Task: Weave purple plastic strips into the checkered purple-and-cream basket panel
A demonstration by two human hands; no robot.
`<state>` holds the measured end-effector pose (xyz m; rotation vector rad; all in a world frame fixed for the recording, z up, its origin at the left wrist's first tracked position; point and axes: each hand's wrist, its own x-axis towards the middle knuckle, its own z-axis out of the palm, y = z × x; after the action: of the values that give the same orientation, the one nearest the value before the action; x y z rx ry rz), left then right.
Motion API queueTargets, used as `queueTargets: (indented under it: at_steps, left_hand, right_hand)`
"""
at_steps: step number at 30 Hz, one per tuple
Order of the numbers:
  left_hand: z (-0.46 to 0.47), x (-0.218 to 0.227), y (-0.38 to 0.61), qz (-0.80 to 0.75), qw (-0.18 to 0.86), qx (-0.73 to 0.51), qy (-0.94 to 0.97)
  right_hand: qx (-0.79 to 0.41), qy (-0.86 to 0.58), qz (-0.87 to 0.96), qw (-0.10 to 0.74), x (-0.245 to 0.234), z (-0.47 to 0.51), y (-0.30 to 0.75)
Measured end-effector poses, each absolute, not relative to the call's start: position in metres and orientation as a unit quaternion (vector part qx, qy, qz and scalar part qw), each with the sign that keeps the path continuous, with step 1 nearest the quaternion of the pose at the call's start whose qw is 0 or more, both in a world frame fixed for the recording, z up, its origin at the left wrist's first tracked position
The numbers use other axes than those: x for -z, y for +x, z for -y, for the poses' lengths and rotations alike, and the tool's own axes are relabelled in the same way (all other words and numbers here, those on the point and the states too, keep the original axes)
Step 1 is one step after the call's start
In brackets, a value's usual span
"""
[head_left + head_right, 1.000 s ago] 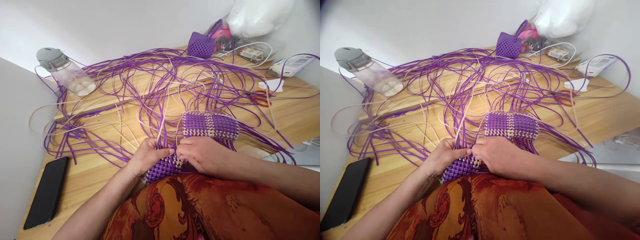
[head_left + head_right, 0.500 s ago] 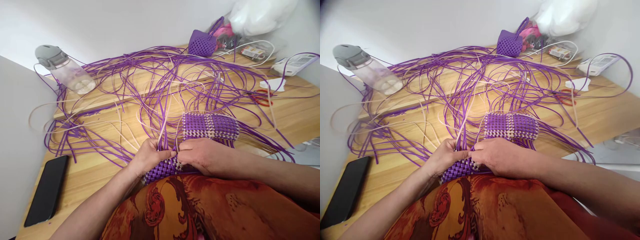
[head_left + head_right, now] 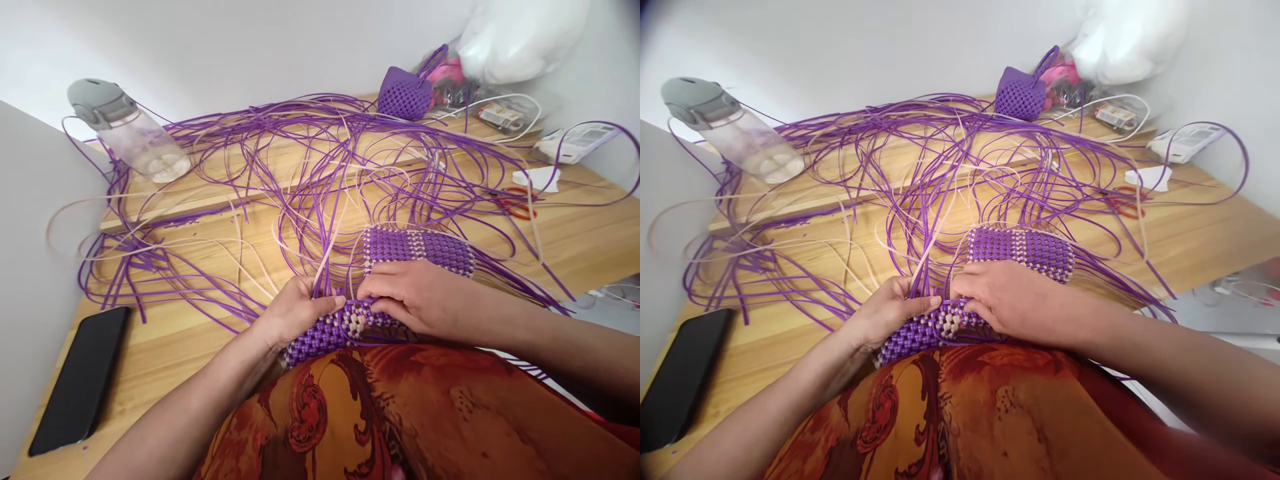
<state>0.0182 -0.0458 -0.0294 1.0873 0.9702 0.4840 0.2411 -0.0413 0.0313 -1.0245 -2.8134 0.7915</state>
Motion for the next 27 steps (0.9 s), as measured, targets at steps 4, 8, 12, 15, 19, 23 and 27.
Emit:
queueTargets:
  at_steps: [4, 8, 12, 15, 19, 23, 27]
  left_hand:
    - [0.046, 0.030, 0.018, -0.436, 0.712, -0.225, 0.502]
    - [0.047, 0.030, 0.018, -0.441, 0.710, -0.234, 0.497]
    - [0.047, 0.030, 0.019, -0.443, 0.700, -0.239, 0.506]
    - [0.047, 0.031, 0.018, -0.457, 0.681, -0.237, 0.521]
    - [0.047, 0.031, 0.018, -0.465, 0.644, -0.246, 0.555]
    - [0.047, 0.030, 0.019, -0.460, 0.630, -0.248, 0.575]
    - [0.047, 0.029, 0.019, -0.459, 0.613, -0.257, 0.589]
  right_hand:
    - [-0.219, -0.351, 0.910, 0.015, -0.034, 0.043, 0.237]
    - [-0.147, -0.307, 0.939, 0.040, -0.036, 0.046, 0.234]
    - [-0.204, -0.239, 0.949, -0.012, -0.041, 0.056, 0.231]
    - [-0.223, -0.258, 0.937, -0.075, -0.045, 0.066, 0.229]
    - [-0.188, -0.287, 0.938, -0.056, -0.054, 0.078, 0.227]
    - [-0.041, -0.205, 0.978, 0.007, -0.067, 0.083, 0.226]
    - [0.055, -0.151, 0.987, 0.026, -0.077, 0.078, 0.223]
